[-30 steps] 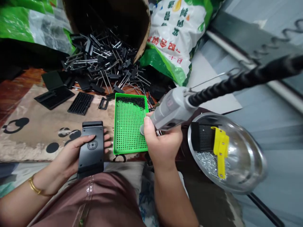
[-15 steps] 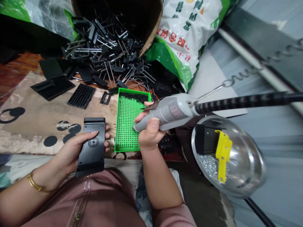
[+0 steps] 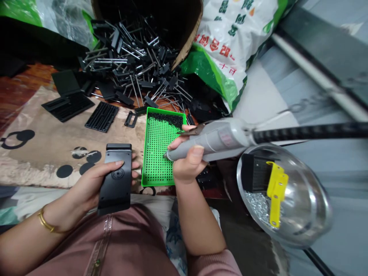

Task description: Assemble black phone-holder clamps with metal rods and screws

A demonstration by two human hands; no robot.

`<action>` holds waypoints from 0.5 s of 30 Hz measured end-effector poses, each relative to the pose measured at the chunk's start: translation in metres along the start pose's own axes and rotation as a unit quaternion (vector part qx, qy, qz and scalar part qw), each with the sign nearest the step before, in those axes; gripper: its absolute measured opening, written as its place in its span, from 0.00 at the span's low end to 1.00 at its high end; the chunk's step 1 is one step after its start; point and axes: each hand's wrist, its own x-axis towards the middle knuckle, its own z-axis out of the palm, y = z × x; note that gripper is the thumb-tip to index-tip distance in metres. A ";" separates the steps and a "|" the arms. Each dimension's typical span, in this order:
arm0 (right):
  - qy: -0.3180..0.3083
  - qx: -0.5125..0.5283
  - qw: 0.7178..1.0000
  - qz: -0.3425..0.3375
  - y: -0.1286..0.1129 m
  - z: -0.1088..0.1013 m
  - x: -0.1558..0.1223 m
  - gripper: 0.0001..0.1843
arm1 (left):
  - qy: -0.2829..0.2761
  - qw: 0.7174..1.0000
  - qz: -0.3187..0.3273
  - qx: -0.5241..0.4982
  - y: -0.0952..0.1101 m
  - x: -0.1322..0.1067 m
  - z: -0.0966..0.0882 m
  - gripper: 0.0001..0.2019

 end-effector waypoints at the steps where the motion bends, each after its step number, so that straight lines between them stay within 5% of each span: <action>1: 0.007 0.005 1.000 -0.006 -0.005 0.002 0.002 0.25 | -0.001 1.000 0.003 0.000 0.000 0.000 0.001 0.15; 4: 0.006 0.044 0.999 -0.019 -0.022 0.010 0.006 0.27 | 0.009 1.000 0.017 0.004 -0.001 0.000 0.006 0.14; 9: -0.113 0.109 0.987 0.026 -0.045 0.025 0.007 0.27 | 0.010 0.999 -0.003 0.035 -0.002 0.000 0.007 0.13; 15: -0.045 0.118 0.991 0.044 -0.038 0.050 -0.009 0.29 | 0.015 0.999 -0.010 0.036 -0.005 -0.001 0.004 0.15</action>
